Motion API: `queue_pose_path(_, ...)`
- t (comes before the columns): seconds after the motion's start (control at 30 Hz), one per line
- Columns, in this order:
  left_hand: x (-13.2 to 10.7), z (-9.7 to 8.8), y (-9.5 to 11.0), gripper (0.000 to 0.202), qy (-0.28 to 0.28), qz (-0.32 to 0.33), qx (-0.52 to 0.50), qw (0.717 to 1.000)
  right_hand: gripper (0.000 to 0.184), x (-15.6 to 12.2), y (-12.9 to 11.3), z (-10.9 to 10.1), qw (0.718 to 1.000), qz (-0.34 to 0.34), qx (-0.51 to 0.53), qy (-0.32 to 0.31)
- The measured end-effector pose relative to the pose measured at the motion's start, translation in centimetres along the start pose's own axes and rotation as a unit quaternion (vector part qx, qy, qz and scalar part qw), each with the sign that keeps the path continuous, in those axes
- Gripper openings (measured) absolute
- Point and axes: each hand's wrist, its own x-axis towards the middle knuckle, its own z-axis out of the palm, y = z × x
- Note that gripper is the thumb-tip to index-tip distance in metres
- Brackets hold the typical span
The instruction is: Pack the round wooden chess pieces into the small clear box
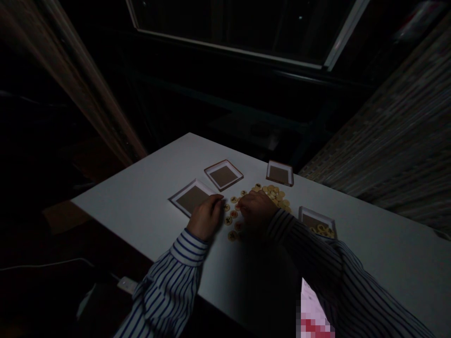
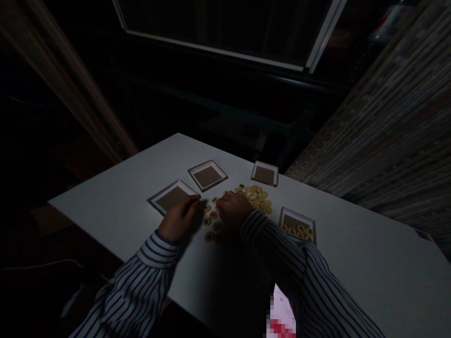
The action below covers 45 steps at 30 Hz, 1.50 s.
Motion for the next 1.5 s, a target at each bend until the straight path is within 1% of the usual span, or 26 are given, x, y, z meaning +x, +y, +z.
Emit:
queue_pose_path(0.07,-0.1,0.2,0.1,0.032,-0.011,0.002,-0.005,1.000,0.019,-0.7,0.9,0.1,1.000,-0.005,0.006,-0.007)
queue_pose_path(0.13,-0.1,0.5,0.2,0.031,-0.021,0.006,-0.014,1.000,0.018,-1.2,1.5,0.1,0.999,-0.031,0.012,-0.033)
queue_pose_path(0.23,-0.3,0.8,0.4,0.030,-0.029,0.012,-0.026,0.999,0.020,-1.7,1.6,0.1,0.995,-0.066,0.001,-0.070)
queue_pose_path(0.3,-0.3,0.9,0.4,0.030,-0.034,0.016,-0.029,0.999,0.019,-1.9,1.2,-0.1,0.994,-0.073,-0.012,-0.084)
queue_pose_path(0.43,-0.4,0.9,0.6,0.030,-0.031,0.022,-0.027,0.999,0.019,-2.0,0.7,0.0,0.992,-0.085,-0.026,-0.089)
queue_pose_path(0.63,-0.5,0.8,1.0,0.031,-0.029,0.025,-0.017,0.999,0.015,-1.9,0.7,0.8,0.992,-0.095,-0.027,-0.083)
queue_pose_path(0.7,-0.6,0.8,1.0,0.031,-0.028,0.027,-0.018,0.999,0.015,-1.9,0.7,0.7,0.993,-0.089,-0.008,-0.080)
queue_pose_path(0.77,-0.6,0.9,1.0,0.030,-0.026,0.028,-0.018,0.999,0.017,-2.0,0.7,0.6,0.995,-0.072,0.034,-0.063)
queue_pose_path(0.83,-0.7,0.8,1.0,0.029,-0.025,0.033,-0.017,0.999,0.020,-2.0,0.8,0.5,0.993,-0.037,0.109,-0.032)
queue_pose_path(0.87,-0.7,0.8,1.1,0.029,-0.026,0.036,-0.017,0.999,0.021,-2.0,0.9,0.5,0.987,-0.011,0.159,-0.014)
queue_pose_path(0.9,-0.7,0.8,1.2,0.028,-0.028,0.041,-0.018,0.999,0.021,-2.1,1.0,0.5,0.976,0.017,0.215,0.001)
queue_pose_path(0.93,-0.8,0.8,1.3,0.027,-0.029,0.046,-0.018,0.998,0.020,-2.1,1.1,0.5,0.960,0.045,0.276,0.013)
queue_pose_path(0.97,-0.8,0.8,1.5,0.027,-0.030,0.053,-0.017,0.998,0.020,-2.1,1.1,0.5,0.938,0.070,0.340,0.022)
queue_pose_path(1.03,-0.8,0.9,1.9,0.028,-0.027,0.070,-0.014,0.997,0.020,-2.1,1.1,0.4,0.879,0.106,0.465,0.028)
queue_pose_path(1.1,-0.9,1.1,2.3,0.029,-0.017,0.096,-0.012,0.995,0.022,-2.1,1.0,0.3,0.819,0.133,0.559,0.023)
queue_pose_path(1.13,-0.9,1.3,2.5,0.030,-0.011,0.111,-0.012,0.994,0.024,-2.2,1.0,0.2,0.795,0.145,0.589,0.019)
queue_pose_path(1.17,-0.9,1.4,2.7,0.030,-0.005,0.125,-0.013,0.992,0.026,-2.2,0.9,0.1,0.778,0.154,0.610,0.016)
queue_pose_path(1.23,-1.0,1.6,3.1,0.030,0.003,0.151,-0.012,0.988,0.029,-2.4,0.9,-0.1,0.757,0.164,0.632,0.021)
queue_pose_path(1.37,-1.1,1.9,3.5,0.025,0.015,0.185,-0.010,0.983,0.028,-2.6,0.8,0.0,0.726,0.148,0.670,0.036)
queue_pose_path(1.43,-1.2,2.0,3.7,0.024,0.021,0.199,-0.011,0.980,0.028,-2.7,0.8,0.1,0.718,0.147,0.679,0.033)
queue_pose_path(1.5,-1.2,2.1,3.8,0.024,0.027,0.208,-0.011,0.978,0.028,-2.7,0.7,0.2,0.719,0.152,0.677,0.031)
